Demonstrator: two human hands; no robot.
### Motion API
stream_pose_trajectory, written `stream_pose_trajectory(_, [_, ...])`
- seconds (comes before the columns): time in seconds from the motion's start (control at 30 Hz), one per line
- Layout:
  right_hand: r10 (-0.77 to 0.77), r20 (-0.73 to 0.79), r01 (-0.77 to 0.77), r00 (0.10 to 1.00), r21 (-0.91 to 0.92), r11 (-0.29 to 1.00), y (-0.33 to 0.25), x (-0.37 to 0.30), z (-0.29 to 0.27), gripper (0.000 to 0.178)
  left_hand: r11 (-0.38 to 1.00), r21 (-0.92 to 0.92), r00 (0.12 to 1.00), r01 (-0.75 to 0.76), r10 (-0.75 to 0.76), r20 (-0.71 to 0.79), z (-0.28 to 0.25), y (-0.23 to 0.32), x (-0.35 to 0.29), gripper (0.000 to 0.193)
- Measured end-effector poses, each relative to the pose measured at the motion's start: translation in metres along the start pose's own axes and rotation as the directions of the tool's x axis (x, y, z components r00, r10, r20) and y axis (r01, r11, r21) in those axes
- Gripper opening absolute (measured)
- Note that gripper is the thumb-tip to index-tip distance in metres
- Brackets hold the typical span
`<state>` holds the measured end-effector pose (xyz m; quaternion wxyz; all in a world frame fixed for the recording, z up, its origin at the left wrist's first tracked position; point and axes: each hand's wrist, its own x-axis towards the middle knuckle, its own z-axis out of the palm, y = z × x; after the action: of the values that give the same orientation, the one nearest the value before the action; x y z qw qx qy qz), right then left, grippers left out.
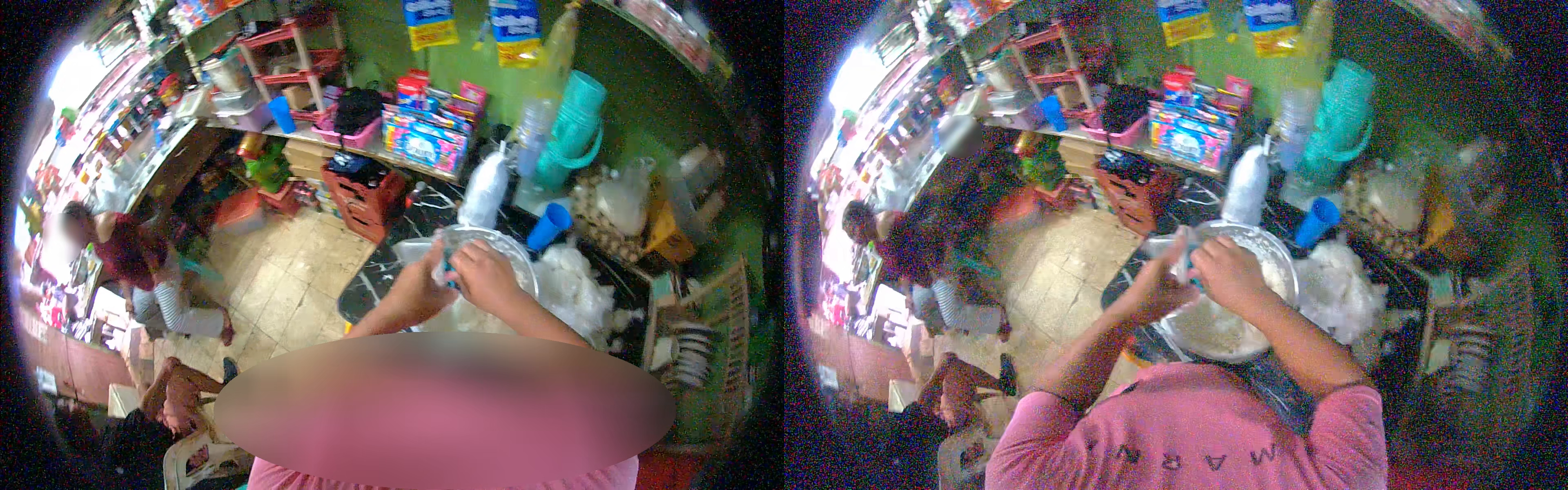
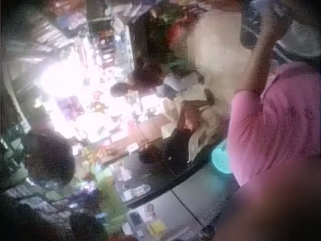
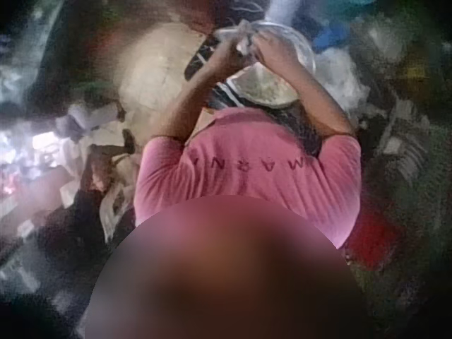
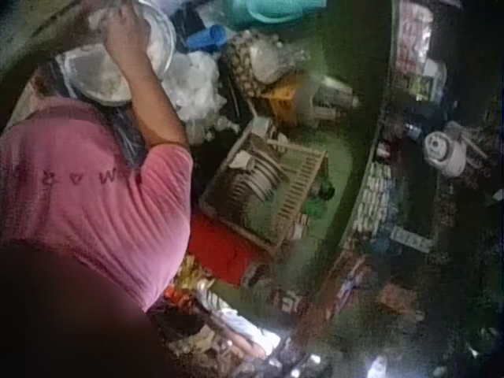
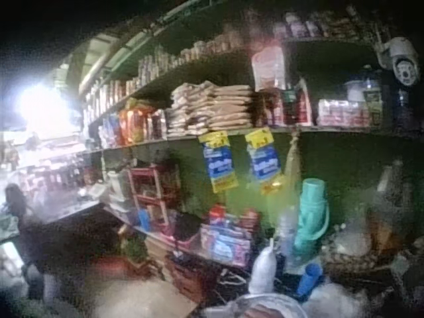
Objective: The person scoops a white food substance from a large metal bowl into small plastic bags using a blue scoop and a wooden spatula. They seal each bag and place it on the counter. The person then moves to the kitchen area and handles a red gas cylinder.
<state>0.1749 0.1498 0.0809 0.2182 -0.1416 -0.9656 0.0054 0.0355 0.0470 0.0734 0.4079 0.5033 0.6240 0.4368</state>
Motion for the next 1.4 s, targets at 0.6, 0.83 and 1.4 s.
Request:
stream_pose_trajectory(0.6, [-0.015,0.497,0.183,0.868,-0.291,0.939,-0.023,0.04,-0.01,0.013,0.941,0.248,0.945,-0.232,0.278,-0.171,0.011,-0.056,0.021,0.074])
stream_pose_trajectory(0.83, [0.025,0.453,0.047,0.891,-0.146,0.988,-0.019,0.04,-0.012,0.019,0.998,-0.023,0.983,-0.063,0.058,-0.175,0.019,-0.064,0.027,0.076])
stream_pose_trajectory(1.4, [0.651,0.051,-0.451,0.757,0.762,0.465,0.132,-0.005,-0.019,0.018,0.729,-0.67,0.981,0.138,-0.192,-0.006,-0.004,-0.034,0.011,0.074])
